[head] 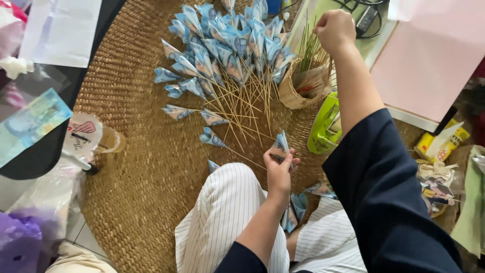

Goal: Folding banknotes into cone shapes and attaching them to wooden skewers to create a money bouquet.

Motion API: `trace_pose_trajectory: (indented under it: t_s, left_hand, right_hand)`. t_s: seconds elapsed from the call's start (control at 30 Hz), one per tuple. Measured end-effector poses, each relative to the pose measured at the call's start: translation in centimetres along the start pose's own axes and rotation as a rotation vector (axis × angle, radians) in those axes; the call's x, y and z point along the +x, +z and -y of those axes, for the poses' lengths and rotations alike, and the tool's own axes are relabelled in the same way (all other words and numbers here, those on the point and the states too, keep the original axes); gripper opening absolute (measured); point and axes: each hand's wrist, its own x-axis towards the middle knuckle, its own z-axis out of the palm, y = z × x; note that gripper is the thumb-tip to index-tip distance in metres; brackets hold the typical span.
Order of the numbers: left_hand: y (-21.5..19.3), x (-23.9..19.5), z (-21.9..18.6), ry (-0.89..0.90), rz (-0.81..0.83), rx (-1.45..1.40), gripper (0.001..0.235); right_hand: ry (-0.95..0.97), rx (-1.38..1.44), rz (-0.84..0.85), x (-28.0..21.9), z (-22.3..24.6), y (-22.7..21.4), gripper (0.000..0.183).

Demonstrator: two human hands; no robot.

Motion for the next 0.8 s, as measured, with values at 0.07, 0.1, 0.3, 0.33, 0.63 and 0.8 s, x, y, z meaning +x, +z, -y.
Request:
trace_pose_trajectory:
  t_s: [0.07, 0.1, 0.3, 0.33, 0.63, 0.8]
  left_hand:
    - [-0.2, 0.5, 0.3, 0.011, -0.002, -0.024, 0.026]
    - [-0.1, 0.7, 0.4, 0.018, -0.004, -0.05, 0.025]
    - [-0.8, 5.0, 3.4, 0.125, -0.04, -0.129, 0.029]
    - [-0.9, 5.3, 3.4, 0.132, -0.022, -0.124, 0.029]
    - [-1.0, 5.3, 2.8, 0.189, -0.06, -0.094, 0.026]
    - [-1.8, 2.9, 1.3, 0.318, -0.139, -0.223, 0.032]
  right_hand:
    - [-0.061, 0.059, 0.011, -0.2, 0.0, -0.8, 0.014]
    - [-0.121, 0.114, 0.025, -0.4, 0.0, -1.3, 0.022]
    - [-0.006, 0.726, -0.068, -3.5, 2.0, -10.2, 0.031]
    - [-0.011, 0.723, -0.087, -4.7, 2.5, -12.5, 0.031]
    - [-0.124, 0.781, -0.122, -13.0, 2.9, -20.0, 0.028]
    - [0.031, 0.707, 0.029, -20.2, 3.8, -16.0, 0.013]
